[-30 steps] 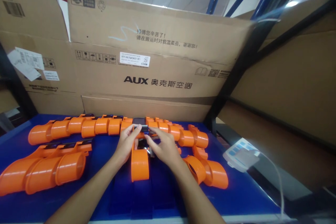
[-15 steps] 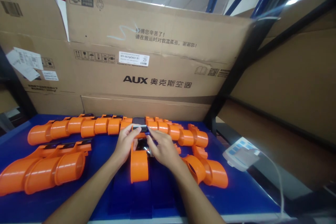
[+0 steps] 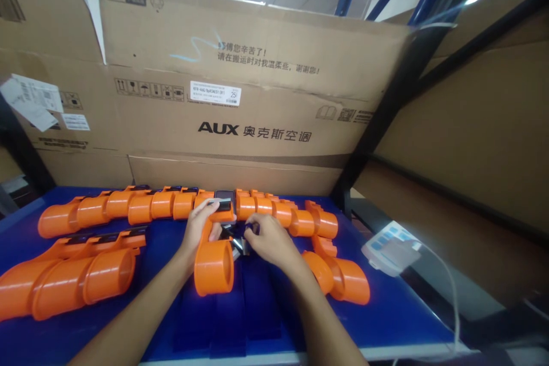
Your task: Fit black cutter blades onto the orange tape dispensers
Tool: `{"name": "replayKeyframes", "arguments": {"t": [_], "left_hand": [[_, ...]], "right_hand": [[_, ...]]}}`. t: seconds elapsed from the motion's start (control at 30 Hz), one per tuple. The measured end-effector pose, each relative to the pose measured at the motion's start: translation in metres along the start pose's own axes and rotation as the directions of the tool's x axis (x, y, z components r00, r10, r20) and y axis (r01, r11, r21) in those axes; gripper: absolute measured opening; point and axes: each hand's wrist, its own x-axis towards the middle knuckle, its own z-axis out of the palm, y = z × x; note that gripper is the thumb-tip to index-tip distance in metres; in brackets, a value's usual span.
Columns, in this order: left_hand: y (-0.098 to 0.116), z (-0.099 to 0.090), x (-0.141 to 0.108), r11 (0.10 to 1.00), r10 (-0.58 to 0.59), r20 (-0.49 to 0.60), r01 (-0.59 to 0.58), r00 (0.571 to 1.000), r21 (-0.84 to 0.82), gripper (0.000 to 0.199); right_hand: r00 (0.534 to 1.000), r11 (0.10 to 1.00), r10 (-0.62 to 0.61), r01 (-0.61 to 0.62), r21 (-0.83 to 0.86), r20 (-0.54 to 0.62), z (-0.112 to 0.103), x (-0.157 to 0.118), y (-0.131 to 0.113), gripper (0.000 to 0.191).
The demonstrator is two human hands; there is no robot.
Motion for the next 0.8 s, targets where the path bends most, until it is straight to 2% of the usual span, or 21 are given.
{"name": "replayKeyframes", "arguments": {"t": [0.17, 0.33, 0.53, 0.67, 0.8], "left_hand": [[0.002, 0.001, 0.002, 1.0, 0.013, 0.003, -0.013, 1.0, 0.01, 0.04], [0.0, 0.0, 0.003, 1.0, 0.003, -0.031, -0.003, 1.0, 0.016, 0.041], [-0.002, 0.0, 0.004, 0.996, 0.019, -0.073, -0.013, 0.997, 0.086, 0.041], [-0.003, 0.004, -0.001, 0.989, 0.056, -0.069, -0.046, 0.996, 0.139, 0.039], [-0.003, 0.009, -0.006, 0.979, 0.1, -0.062, -0.087, 0.993, 0.185, 0.033]], "right_hand": [[0.998, 0.998, 0.015, -0.011, -0.068, 0.056, -0.001, -0.003, -0.002, 0.012], [1.0, 0.99, 0.029, -0.031, -0.135, -0.01, 0.003, -0.003, 0.001, 0.019], [0.999, 0.99, 0.013, -0.02, -0.143, -0.047, 0.005, -0.003, 0.005, 0.016], [0.978, 0.998, -0.042, 0.034, -0.043, -0.203, 0.005, 0.002, 0.009, 0.018], [0.909, 0.978, -0.08, 0.151, 0.144, -0.408, 0.002, 0.005, 0.008, 0.023]]}}
